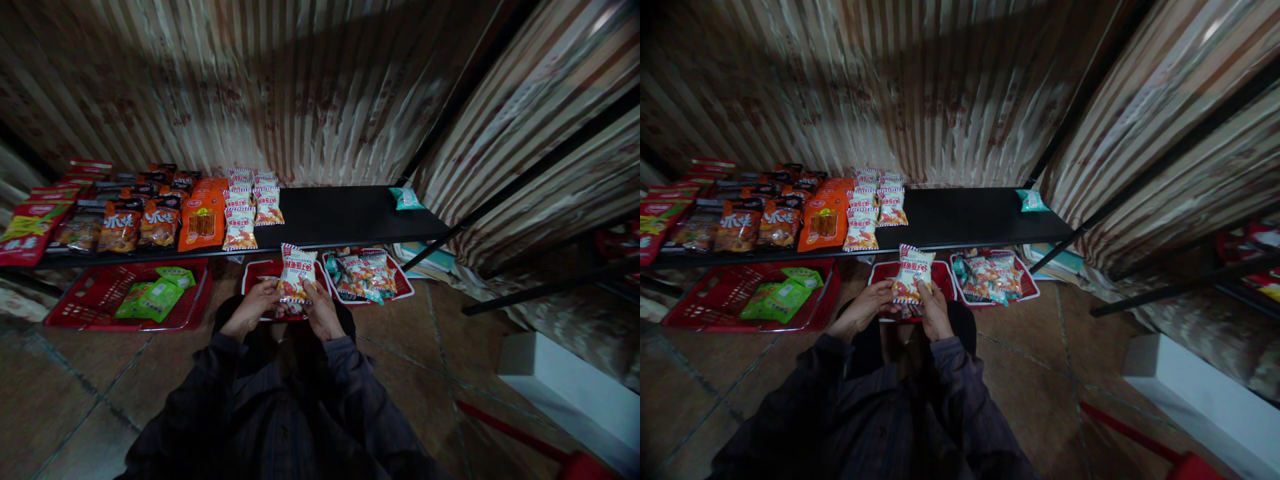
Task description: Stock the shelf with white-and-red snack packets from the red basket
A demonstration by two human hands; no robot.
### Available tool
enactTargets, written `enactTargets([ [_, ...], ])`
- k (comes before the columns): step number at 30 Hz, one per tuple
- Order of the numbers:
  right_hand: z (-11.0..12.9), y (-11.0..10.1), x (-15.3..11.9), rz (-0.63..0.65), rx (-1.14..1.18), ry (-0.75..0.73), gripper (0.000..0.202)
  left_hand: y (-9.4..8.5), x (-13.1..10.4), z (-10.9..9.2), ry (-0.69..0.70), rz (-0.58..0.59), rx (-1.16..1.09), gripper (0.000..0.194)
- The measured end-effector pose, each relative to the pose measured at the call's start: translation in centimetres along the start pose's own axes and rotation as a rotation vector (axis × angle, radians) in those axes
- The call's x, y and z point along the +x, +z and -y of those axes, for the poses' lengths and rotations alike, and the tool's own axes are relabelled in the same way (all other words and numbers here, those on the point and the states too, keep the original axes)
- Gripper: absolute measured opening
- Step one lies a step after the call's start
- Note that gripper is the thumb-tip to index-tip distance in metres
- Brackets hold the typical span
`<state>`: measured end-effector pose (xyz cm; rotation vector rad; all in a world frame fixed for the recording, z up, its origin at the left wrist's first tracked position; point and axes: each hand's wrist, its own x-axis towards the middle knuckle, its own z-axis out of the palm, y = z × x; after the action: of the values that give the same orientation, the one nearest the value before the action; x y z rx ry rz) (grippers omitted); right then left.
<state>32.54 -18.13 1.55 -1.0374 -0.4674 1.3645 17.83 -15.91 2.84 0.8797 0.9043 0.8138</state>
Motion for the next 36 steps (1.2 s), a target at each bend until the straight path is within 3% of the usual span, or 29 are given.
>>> enactTargets([
  [8,0.1,-0.1,-0.4,-0.015,-0.055,0.018,0.039,-0.1,0.0,0.4,0.003,-0.025,0.030,0.044],
  [15,0.5,-0.3,0.1,0.094,-0.106,-0.077,0.044,0.0,0.6,1.1,0.035,-0.063,0.051,0.053],
  [24,1.3,0.7,2.9,0.100,-0.170,-0.128,0.041,0.5,2.5,0.2,0.172,-0.159,0.123,0.035],
  [29,2.0,2.0,4.9,0.120,-0.155,-0.140,0.041,0.3,4.7,0.0,0.285,-0.314,0.224,0.027],
  [36,2.5,3.1,9.2,0.105,-0.206,-0.211,0.050,0.4,7.1,-1.7,0.406,-0.467,0.467,0.044],
])
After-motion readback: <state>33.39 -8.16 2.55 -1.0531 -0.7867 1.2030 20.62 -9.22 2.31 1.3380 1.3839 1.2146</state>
